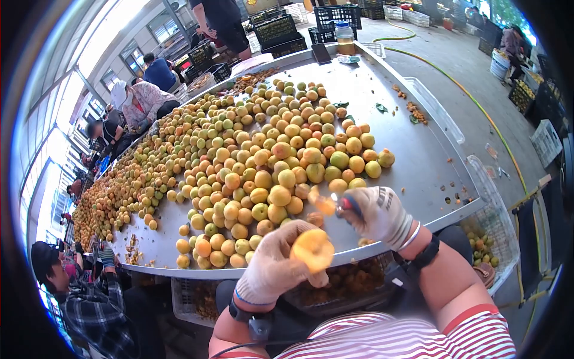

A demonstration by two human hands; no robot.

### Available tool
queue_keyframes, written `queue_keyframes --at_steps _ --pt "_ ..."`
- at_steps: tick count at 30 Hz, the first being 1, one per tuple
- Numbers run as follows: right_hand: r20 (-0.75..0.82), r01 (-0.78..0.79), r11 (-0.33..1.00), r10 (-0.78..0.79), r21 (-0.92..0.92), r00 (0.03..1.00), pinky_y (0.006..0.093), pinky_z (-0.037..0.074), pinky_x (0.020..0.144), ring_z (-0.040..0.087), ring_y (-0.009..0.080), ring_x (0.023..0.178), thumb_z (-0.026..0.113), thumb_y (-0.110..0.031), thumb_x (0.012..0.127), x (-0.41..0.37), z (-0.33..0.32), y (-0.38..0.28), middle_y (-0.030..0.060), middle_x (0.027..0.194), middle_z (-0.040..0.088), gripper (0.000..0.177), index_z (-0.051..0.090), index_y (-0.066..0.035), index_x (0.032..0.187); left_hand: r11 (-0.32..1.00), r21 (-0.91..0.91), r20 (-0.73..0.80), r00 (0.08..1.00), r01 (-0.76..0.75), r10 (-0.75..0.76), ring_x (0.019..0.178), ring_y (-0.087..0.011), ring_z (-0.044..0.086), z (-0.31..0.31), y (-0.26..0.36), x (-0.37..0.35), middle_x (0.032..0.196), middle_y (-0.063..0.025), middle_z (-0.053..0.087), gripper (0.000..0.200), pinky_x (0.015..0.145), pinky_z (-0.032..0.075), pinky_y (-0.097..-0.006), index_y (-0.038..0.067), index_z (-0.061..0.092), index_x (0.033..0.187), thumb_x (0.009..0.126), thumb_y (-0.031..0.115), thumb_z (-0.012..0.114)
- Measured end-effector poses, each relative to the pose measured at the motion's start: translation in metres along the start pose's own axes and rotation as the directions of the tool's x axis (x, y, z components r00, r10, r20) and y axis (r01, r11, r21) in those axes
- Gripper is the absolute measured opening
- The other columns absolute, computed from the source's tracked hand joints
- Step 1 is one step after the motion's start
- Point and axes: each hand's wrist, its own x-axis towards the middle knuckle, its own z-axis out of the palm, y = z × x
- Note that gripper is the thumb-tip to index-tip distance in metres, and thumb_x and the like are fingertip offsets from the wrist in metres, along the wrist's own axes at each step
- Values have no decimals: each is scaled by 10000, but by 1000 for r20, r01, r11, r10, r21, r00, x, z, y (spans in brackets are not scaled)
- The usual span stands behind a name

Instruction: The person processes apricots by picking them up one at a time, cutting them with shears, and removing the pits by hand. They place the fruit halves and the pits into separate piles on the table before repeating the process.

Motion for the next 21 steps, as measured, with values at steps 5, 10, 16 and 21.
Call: queue_keyframes --at_steps 5,10,16,21 --pt "116 -243 970 244 -20 963 445 522 542 664 342 645 636 -264 958 0 4 1 150 765 667 247 633 -27 1025 995 -98 83 996 -5 13 801 -205 689 -14 -7 6 1063 -132 655 745 700 559 -298 -61 480 1349 774 225 858" --pt "537 -474 858 500 -199 680 468 552 676 687 388 755 580 -317 1008 3 -6 -1 187 792 692 260 641 -69 960 992 -44 102 987 -116 120 906 -180 665 -16 -1 10 1116 -106 642 765 762 546 -287 -43 488 1378 765 224 858" --pt "663 -788 609 555 87 503 381 547 686 686 256 710 545 -334 1045 6 -12 6 144 775 705 335 707 -47 982 968 163 -15 980 -192 197 1191 -176 589 -7 2 5 1311 -108 588 808 1027 484 -326 -35 480 1417 714 58 867" --pt "525 -699 684 524 209 670 317 531 624 658 167 664 543 -285 1050 4 -12 -5 79 750 690 278 687 -50 1013 910 270 -12 944 -314 330 1216 -173 579 0 -1 8 1332 -102 596 756 1054 461 -329 -33 516 1382 711 -36 864"
